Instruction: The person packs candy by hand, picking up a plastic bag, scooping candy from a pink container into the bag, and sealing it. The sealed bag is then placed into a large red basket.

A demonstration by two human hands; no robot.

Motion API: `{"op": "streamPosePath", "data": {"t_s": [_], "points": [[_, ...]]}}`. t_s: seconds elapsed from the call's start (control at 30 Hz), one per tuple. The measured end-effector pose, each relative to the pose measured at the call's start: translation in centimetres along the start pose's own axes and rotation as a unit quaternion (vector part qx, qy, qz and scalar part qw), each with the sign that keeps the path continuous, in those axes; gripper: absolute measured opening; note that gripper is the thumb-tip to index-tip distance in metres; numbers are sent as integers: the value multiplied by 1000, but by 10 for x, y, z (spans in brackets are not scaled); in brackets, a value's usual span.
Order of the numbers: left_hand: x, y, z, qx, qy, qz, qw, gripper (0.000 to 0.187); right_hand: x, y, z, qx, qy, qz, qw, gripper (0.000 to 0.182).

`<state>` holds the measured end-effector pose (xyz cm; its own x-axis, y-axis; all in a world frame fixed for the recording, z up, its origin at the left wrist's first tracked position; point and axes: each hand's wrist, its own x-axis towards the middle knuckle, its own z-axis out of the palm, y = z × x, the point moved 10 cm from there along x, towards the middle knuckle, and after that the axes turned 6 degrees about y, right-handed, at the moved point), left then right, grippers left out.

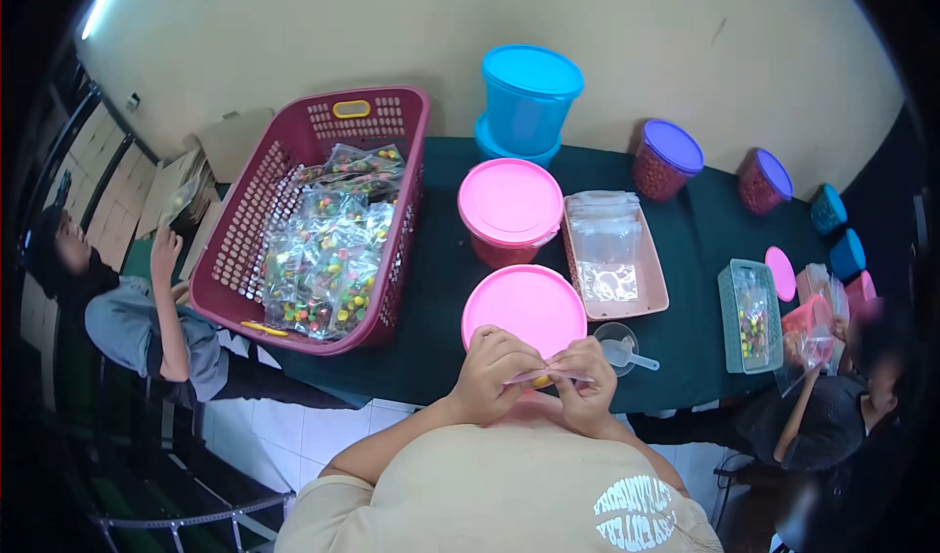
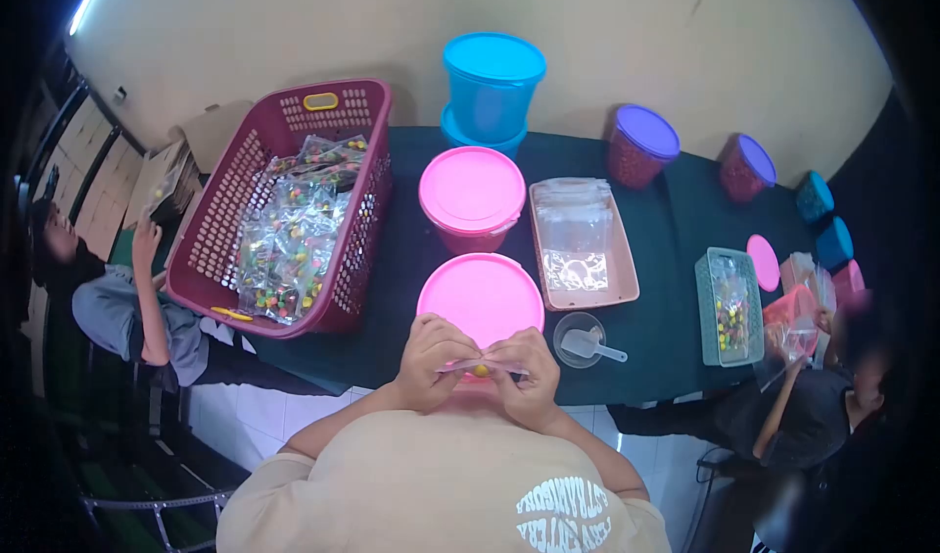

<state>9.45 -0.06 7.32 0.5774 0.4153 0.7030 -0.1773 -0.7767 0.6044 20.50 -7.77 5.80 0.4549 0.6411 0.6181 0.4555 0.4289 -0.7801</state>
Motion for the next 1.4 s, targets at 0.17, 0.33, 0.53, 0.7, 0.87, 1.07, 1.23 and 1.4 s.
{"op": "streamPosePath", "data": {"t_s": [0.17, 0.33, 0.53, 0.7, 0.87, 1.07, 1.23, 1.4], "points": [[-3, -10, 9, -15, -30, -60, 998, 12, 0, 10, -7, -4, 23, 33, 999, 9], [-21, -22, 22, -56, -35, -93, 993, 12, -15, 31, -7, 16, -13, 72, 997, 11], [-50, -32, 11, -88, -118, -121, 982, 17, -46, 45, 17, 31, -16, 108, 994, 15], [-61, -42, -17, -86, -100, -135, 982, 18, -42, 40, 48, 15, -30, 100, 994, 16], [-57, -40, -16, -115, -51, -116, 985, 20, -29, 35, 38, -28, -68, 72, 995, 13], [-64, -46, -10, -120, -94, -130, 980, 23, -37, 46, 39, -12, -44, 81, 996, 14], [-65, -53, -31, -67, -106, -110, 986, 23, -33, 43, 57, 8, -46, 62, 997, 14], [-58, -71, -31, -85, -115, -134, 981, 20, -27, 35, 67, -32, -58, 41, 997, 14]]}}
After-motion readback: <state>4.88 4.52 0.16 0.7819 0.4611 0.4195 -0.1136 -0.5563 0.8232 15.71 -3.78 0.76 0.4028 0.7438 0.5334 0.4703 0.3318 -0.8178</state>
